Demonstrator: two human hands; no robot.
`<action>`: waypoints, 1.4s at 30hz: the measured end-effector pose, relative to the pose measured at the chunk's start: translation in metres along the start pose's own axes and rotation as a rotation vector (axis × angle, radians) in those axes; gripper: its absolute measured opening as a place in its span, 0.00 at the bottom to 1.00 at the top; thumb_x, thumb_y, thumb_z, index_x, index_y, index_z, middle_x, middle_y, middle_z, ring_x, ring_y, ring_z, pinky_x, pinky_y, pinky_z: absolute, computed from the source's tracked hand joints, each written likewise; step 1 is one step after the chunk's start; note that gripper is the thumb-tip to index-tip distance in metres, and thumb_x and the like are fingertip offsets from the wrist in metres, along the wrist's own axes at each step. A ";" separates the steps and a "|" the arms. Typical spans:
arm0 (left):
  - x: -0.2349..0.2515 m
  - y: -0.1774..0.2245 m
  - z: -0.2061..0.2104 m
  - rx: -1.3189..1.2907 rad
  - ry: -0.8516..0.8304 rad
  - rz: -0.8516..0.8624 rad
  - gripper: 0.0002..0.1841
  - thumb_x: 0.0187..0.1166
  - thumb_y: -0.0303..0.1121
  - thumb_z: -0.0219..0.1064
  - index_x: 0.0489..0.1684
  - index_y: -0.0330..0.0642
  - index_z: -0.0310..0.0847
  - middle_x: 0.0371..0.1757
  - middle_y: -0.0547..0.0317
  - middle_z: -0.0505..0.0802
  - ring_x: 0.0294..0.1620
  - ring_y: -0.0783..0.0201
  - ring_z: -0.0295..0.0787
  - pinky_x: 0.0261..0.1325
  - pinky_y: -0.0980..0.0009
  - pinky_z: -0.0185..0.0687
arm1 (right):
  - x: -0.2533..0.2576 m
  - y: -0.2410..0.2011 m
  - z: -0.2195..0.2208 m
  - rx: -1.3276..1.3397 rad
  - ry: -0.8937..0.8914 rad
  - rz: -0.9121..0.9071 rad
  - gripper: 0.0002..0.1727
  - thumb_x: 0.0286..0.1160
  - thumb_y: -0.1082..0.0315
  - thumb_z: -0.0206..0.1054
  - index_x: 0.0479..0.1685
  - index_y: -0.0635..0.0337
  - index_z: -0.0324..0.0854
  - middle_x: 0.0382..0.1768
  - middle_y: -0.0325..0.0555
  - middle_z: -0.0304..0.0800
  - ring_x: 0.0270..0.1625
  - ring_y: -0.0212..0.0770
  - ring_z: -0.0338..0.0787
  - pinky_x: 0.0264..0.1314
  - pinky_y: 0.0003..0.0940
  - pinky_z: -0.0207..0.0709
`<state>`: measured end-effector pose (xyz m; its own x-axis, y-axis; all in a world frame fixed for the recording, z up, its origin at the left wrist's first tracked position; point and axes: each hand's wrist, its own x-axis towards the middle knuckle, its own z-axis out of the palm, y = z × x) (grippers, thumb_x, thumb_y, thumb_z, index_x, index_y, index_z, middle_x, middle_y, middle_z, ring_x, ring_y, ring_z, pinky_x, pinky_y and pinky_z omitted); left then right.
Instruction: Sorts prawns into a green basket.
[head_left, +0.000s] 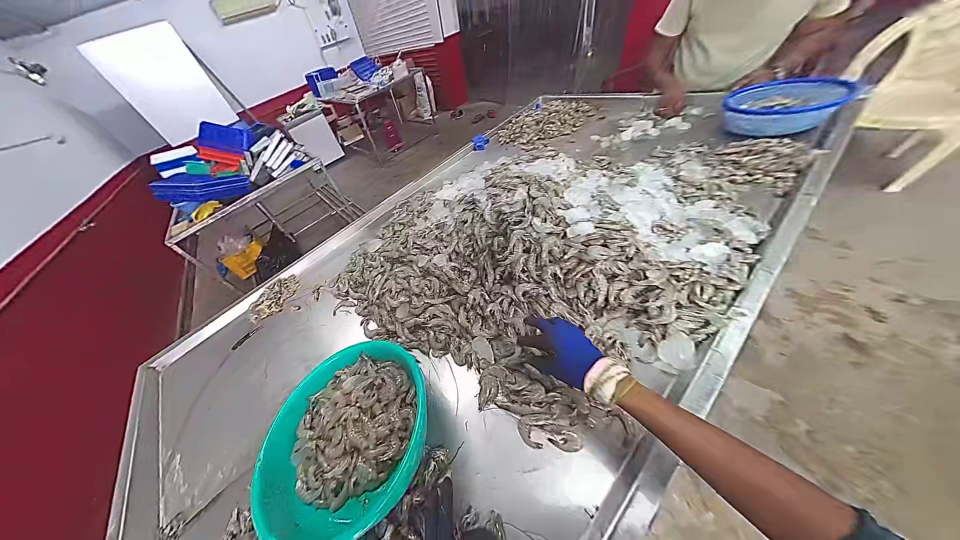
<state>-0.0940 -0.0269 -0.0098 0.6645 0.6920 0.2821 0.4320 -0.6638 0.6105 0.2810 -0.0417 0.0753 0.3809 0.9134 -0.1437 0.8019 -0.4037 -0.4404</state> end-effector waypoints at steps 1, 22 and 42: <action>0.003 0.001 0.000 0.007 0.005 0.004 0.13 0.81 0.39 0.65 0.44 0.46 0.97 0.78 0.26 0.79 0.86 0.25 0.62 0.88 0.37 0.57 | -0.019 -0.001 0.001 -0.017 -0.006 -0.036 0.16 0.77 0.60 0.72 0.61 0.49 0.92 0.75 0.60 0.82 0.72 0.70 0.81 0.72 0.72 0.73; 0.059 0.045 0.041 -0.227 -0.080 -0.077 0.28 0.84 0.26 0.56 0.84 0.22 0.62 0.78 0.32 0.80 0.80 0.46 0.78 0.86 0.55 0.68 | -0.094 -0.112 0.110 0.145 -0.224 -0.020 0.18 0.85 0.75 0.58 0.70 0.63 0.81 0.66 0.68 0.84 0.66 0.70 0.86 0.66 0.67 0.80; 0.053 0.019 -0.020 -0.523 -0.661 -0.302 0.17 0.88 0.26 0.52 0.68 0.26 0.73 0.39 0.49 0.88 0.40 0.63 0.85 0.53 0.64 0.84 | -0.143 -0.067 0.118 0.012 -0.288 0.273 0.20 0.84 0.54 0.64 0.64 0.57 0.86 0.66 0.65 0.86 0.69 0.70 0.84 0.66 0.72 0.77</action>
<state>-0.0627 0.0028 0.0321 0.8529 0.4038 -0.3308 0.4197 -0.1538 0.8945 0.1181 -0.1386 0.0206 0.4332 0.7505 -0.4991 0.6826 -0.6348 -0.3620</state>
